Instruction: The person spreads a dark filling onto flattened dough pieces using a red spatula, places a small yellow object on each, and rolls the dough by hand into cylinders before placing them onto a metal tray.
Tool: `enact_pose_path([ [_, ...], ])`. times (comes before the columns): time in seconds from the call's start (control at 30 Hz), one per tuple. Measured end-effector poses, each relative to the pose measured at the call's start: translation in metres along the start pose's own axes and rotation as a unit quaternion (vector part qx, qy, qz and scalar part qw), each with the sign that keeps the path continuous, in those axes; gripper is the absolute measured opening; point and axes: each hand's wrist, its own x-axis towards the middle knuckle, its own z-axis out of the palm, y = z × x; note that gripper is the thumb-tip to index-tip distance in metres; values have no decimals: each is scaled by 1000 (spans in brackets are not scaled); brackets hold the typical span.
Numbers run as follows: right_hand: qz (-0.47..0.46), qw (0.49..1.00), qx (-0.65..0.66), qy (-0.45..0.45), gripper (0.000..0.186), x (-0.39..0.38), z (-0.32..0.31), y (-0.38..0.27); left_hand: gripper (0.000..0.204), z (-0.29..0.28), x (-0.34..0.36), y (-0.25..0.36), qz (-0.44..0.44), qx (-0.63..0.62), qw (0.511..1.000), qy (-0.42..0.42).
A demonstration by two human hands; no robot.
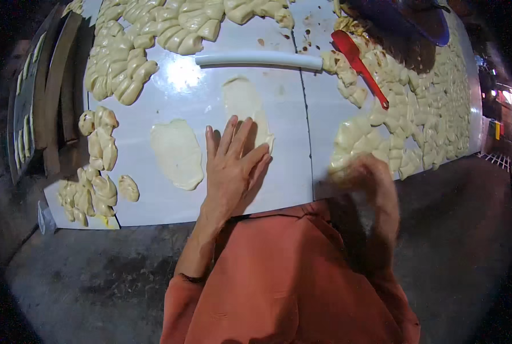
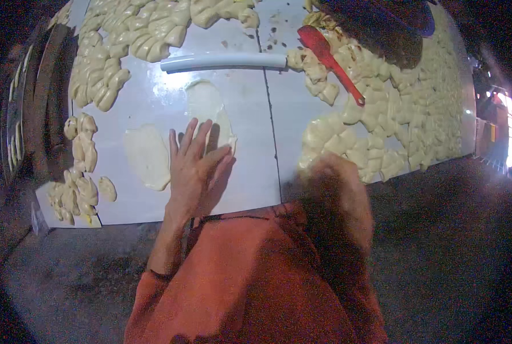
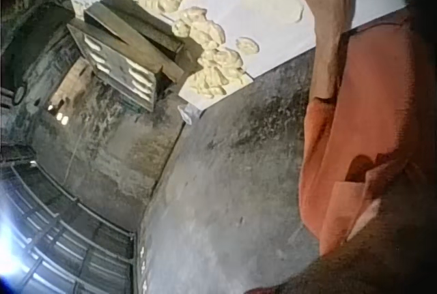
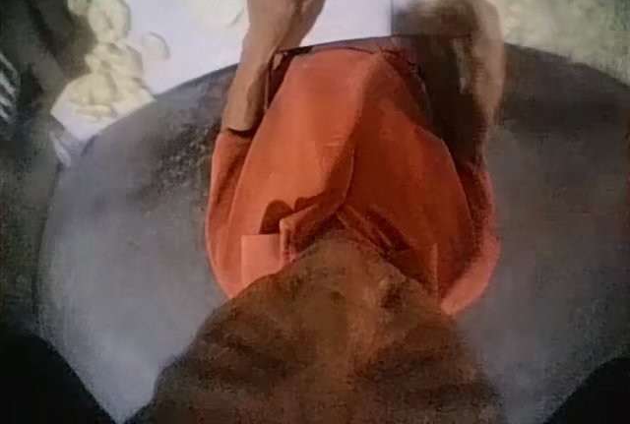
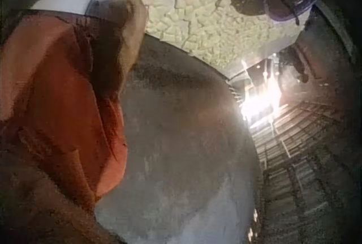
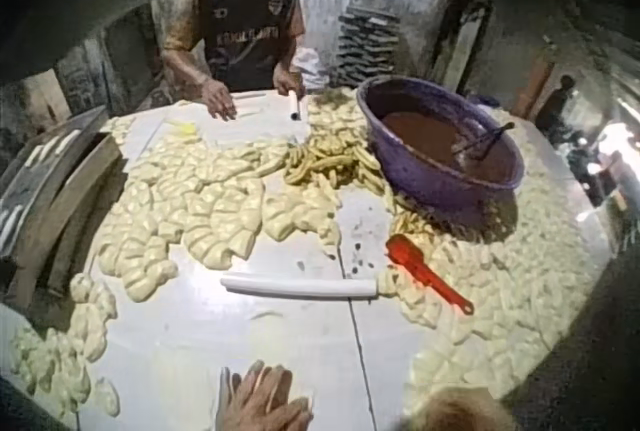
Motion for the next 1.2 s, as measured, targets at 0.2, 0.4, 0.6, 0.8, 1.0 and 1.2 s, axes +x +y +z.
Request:
enact_pose_path([
  [0.2,-159,913,-334,-170,20,-33,-199,28,16,-4,-27,-11,-58,14,998,24],
  [0.4,255,540,-791,133,40,-36,-397,215,22,-3,-24,-8,-57,21,998,6],
  [0.6,-69,814,-576,45,27,-25,-68,35,29,11,-22,-8,-52,12,998,20],
  [0.8,-406,580,-699,-105,74,49,59,45,30,8,-20,-4,-71,5,997,17],
  [1.0,-489,462,-739,-45,73,61,64,63,36,7,-30,-1,-82,3,997,15],
  [1.2,-485,523,-696,-81,75,69,63,48,55,5,-33,-1,-83,26,996,-28],
])
